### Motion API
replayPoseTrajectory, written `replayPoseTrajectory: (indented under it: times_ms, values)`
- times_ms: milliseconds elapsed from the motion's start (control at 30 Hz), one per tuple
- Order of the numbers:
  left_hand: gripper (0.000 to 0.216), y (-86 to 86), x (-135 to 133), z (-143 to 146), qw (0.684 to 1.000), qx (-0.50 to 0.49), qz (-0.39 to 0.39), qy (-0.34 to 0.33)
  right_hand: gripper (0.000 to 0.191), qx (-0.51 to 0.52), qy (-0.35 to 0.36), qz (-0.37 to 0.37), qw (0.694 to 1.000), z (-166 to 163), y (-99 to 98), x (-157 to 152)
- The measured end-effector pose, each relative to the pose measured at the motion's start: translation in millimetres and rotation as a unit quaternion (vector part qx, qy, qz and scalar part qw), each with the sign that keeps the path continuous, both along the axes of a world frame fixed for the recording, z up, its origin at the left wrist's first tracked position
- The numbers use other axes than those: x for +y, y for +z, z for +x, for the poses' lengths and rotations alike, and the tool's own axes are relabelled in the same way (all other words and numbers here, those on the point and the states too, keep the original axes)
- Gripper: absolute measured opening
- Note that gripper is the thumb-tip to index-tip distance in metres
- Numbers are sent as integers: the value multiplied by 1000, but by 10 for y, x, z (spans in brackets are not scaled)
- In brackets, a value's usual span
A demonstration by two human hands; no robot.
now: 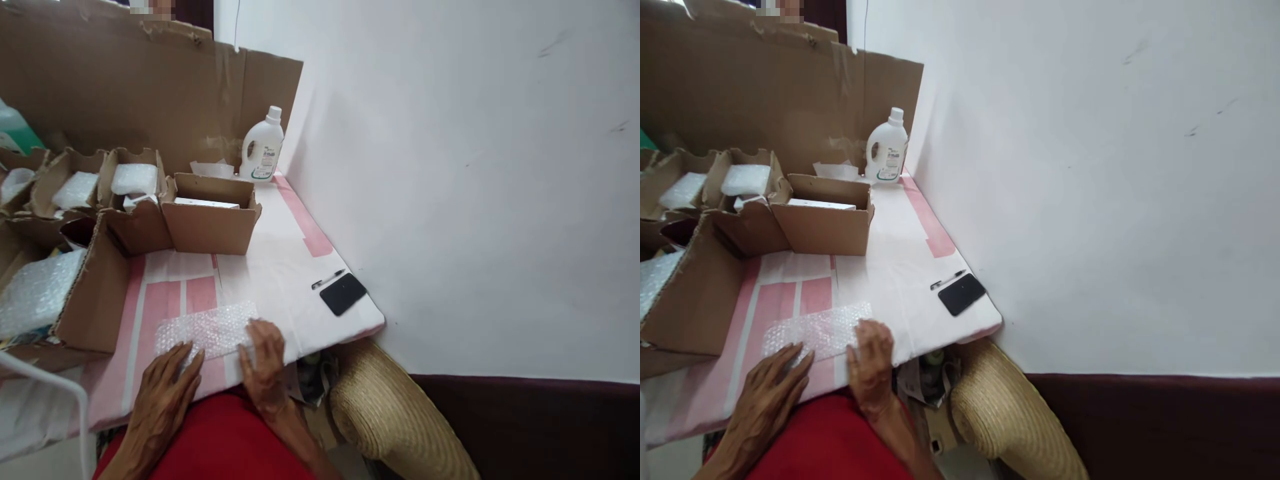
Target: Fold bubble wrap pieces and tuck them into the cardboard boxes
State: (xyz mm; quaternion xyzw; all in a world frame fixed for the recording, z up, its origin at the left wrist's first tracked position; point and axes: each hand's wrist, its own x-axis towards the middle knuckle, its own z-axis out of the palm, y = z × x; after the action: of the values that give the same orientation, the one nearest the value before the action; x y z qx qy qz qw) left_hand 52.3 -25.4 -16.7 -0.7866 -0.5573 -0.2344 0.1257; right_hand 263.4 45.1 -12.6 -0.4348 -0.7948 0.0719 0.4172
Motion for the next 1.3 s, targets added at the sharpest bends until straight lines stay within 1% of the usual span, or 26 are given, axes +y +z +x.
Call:
replayPoseTrajectory:
  times_ms: [33,67,100,133,167,200,267,367,433,567,667,767,833,900,967,1000,1033,1100,1133,1233,1300]
  values:
    - [38,-24,-11,-16,1000,-1,1,1,45,-31,62,15,997,-87,13,-36]
    - [37,-41,-18,-29,1000,-2,4,1,49,-64,122,15,990,-160,14,-60]
    - [36,-52,-21,-39,1000,-3,7,0,53,-94,168,1,981,-206,3,-68]
    - [36,-57,-21,-44,1000,-6,8,1,57,-118,193,-18,974,-215,-18,-58]
    - [36,-57,-19,-43,1000,-10,6,2,60,-135,196,-36,971,-182,-47,-32]
    - [37,-53,-14,-37,1000,-15,2,5,62,-144,183,-50,971,-109,-76,6]
    - [38,-32,2,-17,1000,-25,-9,11,60,-149,140,-70,976,115,-120,101]
    - [39,12,35,-12,999,-36,-8,10,58,-151,102,-88,979,441,-127,216]
    - [37,40,52,-57,999,-49,0,7,58,-156,97,-92,979,536,-112,247]
    - [27,48,23,-271,999,-40,4,-6,56,-161,91,-84,979,509,-100,263]
    - [31,3,-27,-432,1000,-11,-3,-23,52,-171,100,-85,977,493,-101,321]
    - [35,-9,-22,-477,999,1,-3,-36,49,-182,103,-83,974,494,-58,419]
    - [32,40,21,-431,999,12,18,-49,51,-182,100,-68,976,451,16,455]
    - [27,126,69,-339,998,19,34,-52,55,-178,105,-48,977,348,115,430]
    - [25,230,100,-220,998,15,36,-48,55,-169,140,-36,975,200,206,335]
    - [26,285,108,-156,998,10,33,-49,51,-161,164,-34,973,123,235,269]
    - [27,339,112,-91,998,3,29,-53,43,-151,185,-33,970,53,249,199]
    - [28,442,111,28,997,-18,20,-73,22,-125,203,-30,971,-41,230,64]
    - [27,487,111,75,996,-32,14,-86,18,-108,200,-32,973,-55,203,8]
    - [26,554,114,123,992,-72,-6,-104,23,-23,180,-77,980,24,100,-101]
    - [46,519,124,63,992,-88,-23,-91,23,51,173,-131,975,131,51,-138]
